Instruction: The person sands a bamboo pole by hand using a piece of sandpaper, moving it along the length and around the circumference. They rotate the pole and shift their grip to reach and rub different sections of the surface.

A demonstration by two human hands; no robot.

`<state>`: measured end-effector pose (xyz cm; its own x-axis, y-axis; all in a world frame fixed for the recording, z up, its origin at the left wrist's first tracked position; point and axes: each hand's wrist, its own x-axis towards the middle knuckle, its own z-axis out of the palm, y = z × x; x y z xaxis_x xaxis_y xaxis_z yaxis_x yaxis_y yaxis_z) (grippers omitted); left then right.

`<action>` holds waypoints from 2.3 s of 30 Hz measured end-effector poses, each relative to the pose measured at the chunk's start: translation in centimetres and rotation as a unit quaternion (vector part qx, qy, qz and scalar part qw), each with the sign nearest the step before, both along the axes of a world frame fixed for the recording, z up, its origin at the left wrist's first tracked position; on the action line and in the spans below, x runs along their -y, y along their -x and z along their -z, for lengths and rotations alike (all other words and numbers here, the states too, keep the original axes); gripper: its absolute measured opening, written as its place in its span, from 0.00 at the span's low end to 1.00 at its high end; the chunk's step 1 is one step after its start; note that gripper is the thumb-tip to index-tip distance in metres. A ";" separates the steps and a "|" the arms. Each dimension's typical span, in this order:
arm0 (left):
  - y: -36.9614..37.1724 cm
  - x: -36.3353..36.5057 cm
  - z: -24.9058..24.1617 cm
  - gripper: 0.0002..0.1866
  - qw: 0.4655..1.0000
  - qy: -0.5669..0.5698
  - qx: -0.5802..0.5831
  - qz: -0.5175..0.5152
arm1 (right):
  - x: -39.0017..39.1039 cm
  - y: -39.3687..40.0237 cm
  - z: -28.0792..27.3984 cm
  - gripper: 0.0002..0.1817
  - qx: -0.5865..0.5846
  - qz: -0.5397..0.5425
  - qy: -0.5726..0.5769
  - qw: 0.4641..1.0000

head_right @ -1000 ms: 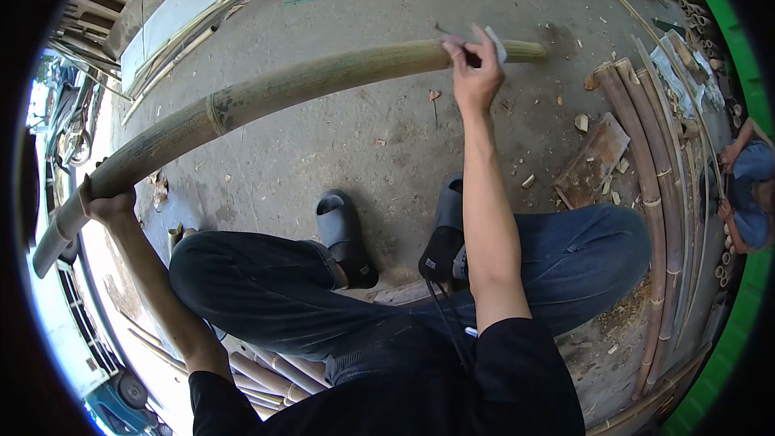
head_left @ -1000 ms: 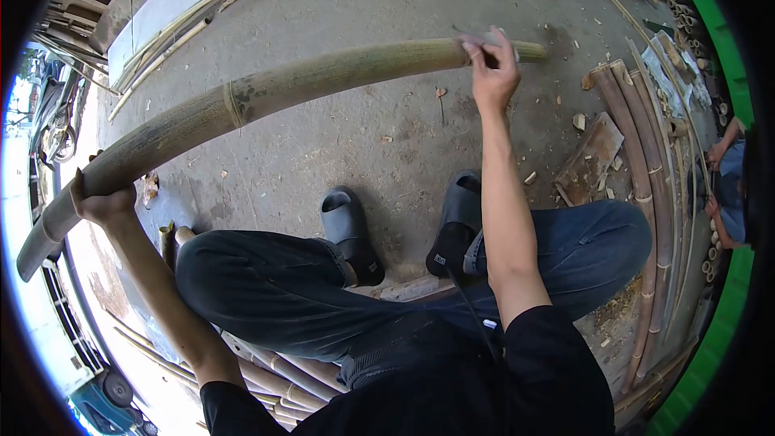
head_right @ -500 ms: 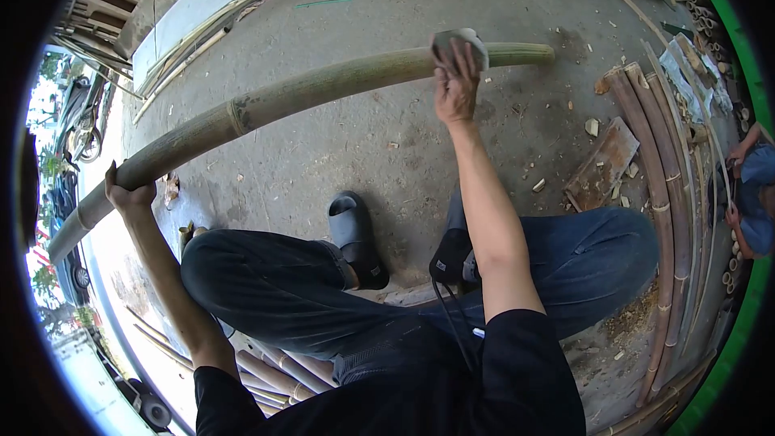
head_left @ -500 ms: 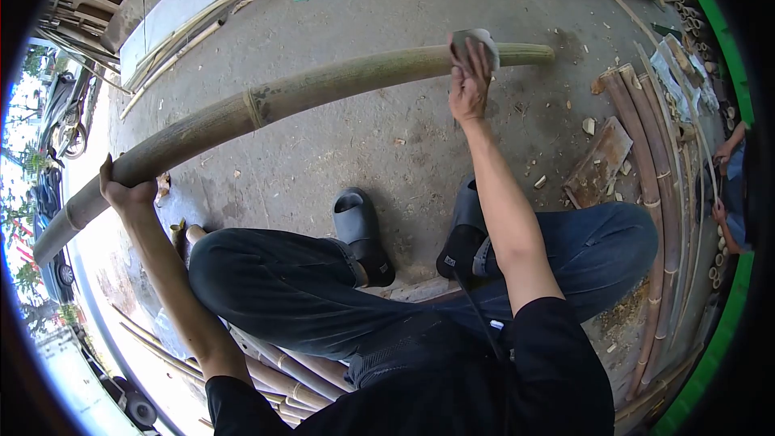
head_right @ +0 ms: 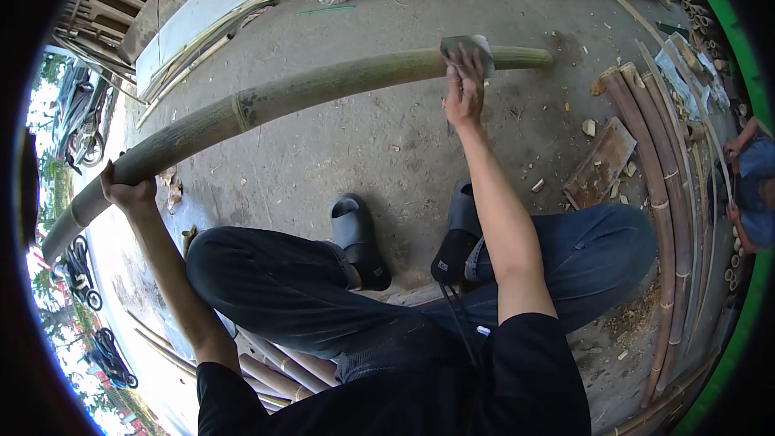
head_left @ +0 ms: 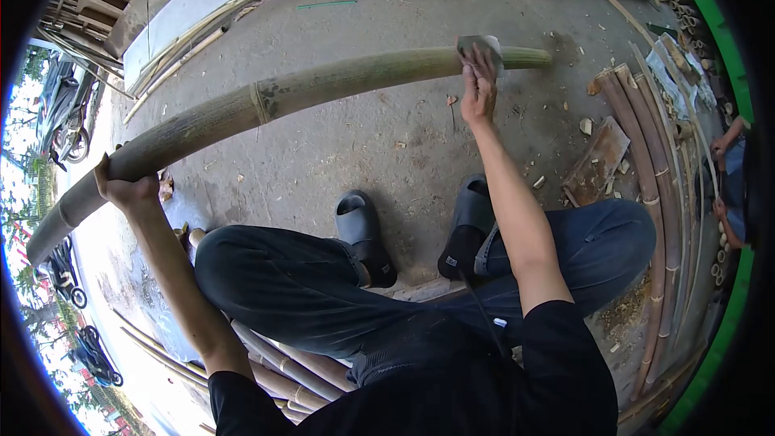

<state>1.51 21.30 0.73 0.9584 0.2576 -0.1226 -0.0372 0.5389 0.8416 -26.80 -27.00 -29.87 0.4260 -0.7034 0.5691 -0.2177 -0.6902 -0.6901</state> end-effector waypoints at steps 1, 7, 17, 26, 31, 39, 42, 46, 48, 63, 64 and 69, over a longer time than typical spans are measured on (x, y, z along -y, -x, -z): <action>0.1 0.0 -0.1 0.22 0.999 0.019 0.029 0.018 | -0.6 -0.2 -0.6 0.25 0.023 -0.053 0.041 0.997; 0.2 -0.2 0.0 0.28 0.997 0.022 0.076 0.020 | 2.2 0.0 -2.2 0.26 0.014 0.016 -0.032 0.999; -0.4 -1.9 0.8 0.37 0.945 0.070 0.218 0.231 | 2.0 -1.3 -4.8 0.26 0.047 0.002 -0.021 0.999; -3.5 -3.2 1.5 0.33 0.993 0.017 0.048 0.104 | 2.4 1.0 -0.8 0.23 -0.017 0.047 -0.052 0.997; 0.3 -0.1 -0.5 0.37 0.991 0.068 0.042 0.107 | -0.7 -0.3 -2.3 0.24 0.049 -0.040 0.060 0.996; -2.2 -2.0 0.7 0.33 0.994 0.060 0.028 0.085 | -1.8 0.0 -1.9 0.24 0.032 -0.001 0.057 0.998; -1.7 -1.5 -0.2 0.33 0.993 0.070 0.012 0.089 | 2.4 1.0 -1.8 0.22 0.046 0.053 -0.018 0.997; -0.9 -0.4 0.0 0.40 0.994 0.038 0.069 0.073 | -0.1 0.4 -2.7 0.23 0.028 -0.007 0.103 0.994; 1.2 1.7 -0.4 0.40 0.997 0.023 0.077 0.018 | 0.6 1.8 -3.7 0.22 0.042 -0.012 0.058 0.997; -0.5 1.8 0.1 0.44 0.995 -0.001 -0.070 -0.074 | -0.2 0.4 -3.5 0.20 0.039 -0.003 0.081 0.996; -1.4 0.5 0.7 0.42 0.999 0.025 -0.023 -0.031 | -1.3 0.4 -3.3 0.20 0.060 0.017 0.106 0.992; -2.4 -2.1 1.9 0.37 0.988 0.098 0.066 0.101 | 1.4 2.1 -1.5 0.21 0.064 0.143 0.013 0.988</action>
<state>3.95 23.40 -1.19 0.9988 0.0431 -0.0223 -0.0142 0.6981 0.7159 -28.90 -28.39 -28.34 0.1357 -0.7687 0.6251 -0.3182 -0.6313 -0.7072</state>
